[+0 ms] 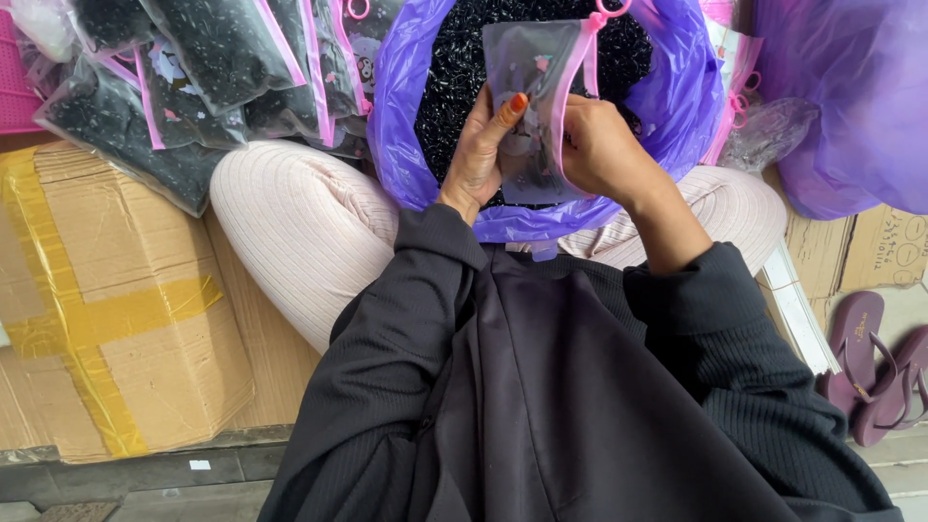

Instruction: The person packs small black elastic bands from a large purple bag into individual clear plastic pouches, then zips each pouch closed and places it aside.

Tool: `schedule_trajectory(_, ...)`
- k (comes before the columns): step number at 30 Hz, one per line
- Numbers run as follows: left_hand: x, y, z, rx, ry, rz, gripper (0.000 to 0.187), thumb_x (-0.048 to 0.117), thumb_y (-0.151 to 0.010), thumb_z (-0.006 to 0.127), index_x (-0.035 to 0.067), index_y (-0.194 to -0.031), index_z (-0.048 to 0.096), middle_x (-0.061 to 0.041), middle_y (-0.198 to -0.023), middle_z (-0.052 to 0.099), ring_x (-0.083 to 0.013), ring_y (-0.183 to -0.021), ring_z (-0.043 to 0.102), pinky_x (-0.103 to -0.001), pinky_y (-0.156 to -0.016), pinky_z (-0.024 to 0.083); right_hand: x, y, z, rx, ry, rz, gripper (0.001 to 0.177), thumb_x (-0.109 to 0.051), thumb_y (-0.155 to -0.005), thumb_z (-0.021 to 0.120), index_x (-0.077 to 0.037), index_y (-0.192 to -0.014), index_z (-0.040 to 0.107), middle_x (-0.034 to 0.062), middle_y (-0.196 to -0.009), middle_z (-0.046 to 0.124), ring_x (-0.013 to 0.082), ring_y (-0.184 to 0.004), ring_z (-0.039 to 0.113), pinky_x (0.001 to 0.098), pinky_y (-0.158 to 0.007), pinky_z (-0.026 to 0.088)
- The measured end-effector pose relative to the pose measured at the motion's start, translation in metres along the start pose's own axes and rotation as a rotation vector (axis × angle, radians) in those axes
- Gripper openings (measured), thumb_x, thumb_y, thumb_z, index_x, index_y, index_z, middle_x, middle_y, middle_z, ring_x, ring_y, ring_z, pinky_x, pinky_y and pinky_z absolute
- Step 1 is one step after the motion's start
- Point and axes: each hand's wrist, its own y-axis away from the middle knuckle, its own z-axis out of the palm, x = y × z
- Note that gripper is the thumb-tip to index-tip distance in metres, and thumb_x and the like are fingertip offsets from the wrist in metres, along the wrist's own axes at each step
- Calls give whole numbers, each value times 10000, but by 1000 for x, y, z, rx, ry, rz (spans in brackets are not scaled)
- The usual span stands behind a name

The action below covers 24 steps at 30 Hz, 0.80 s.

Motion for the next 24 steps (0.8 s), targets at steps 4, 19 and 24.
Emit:
schedule_trajectory(4, -2, 5, 11, -45, -51, -9, 678, 344, -848, 874, 134, -1387, 520, -92, -1202, 665, -240, -1040, 663, -381, -876, 607, 16, 0, 3, -145, 10, 18, 318, 130, -827, 527, 13, -1122, 546, 179, -922, 577, 352, -748, 580, 441, -580, 518)
schedule_trajectory(19, -6, 8, -4, 82, 146, -169, 655, 408, -825, 847, 137, -1363, 592, -90, -1179, 718, -235, -1059, 697, -394, -924, 602, -57, 7, -56, 22, 162, -61, 230, 205, -915, 578, 38, -941, 734, 200, -1139, 693, 301, -955, 716, 353, -803, 632)
schedule_trajectory(24, 2, 9, 6, 8, 74, -173, 626, 408, -816, 867, 128, -1313, 612, -121, -1179, 713, -269, -1056, 699, -407, -920, 595, -40, 10, -22, -340, 168, 25, 123, 53, -865, 527, -11, -805, 614, 115, -865, 683, 312, -722, 644, 436, -659, 530)
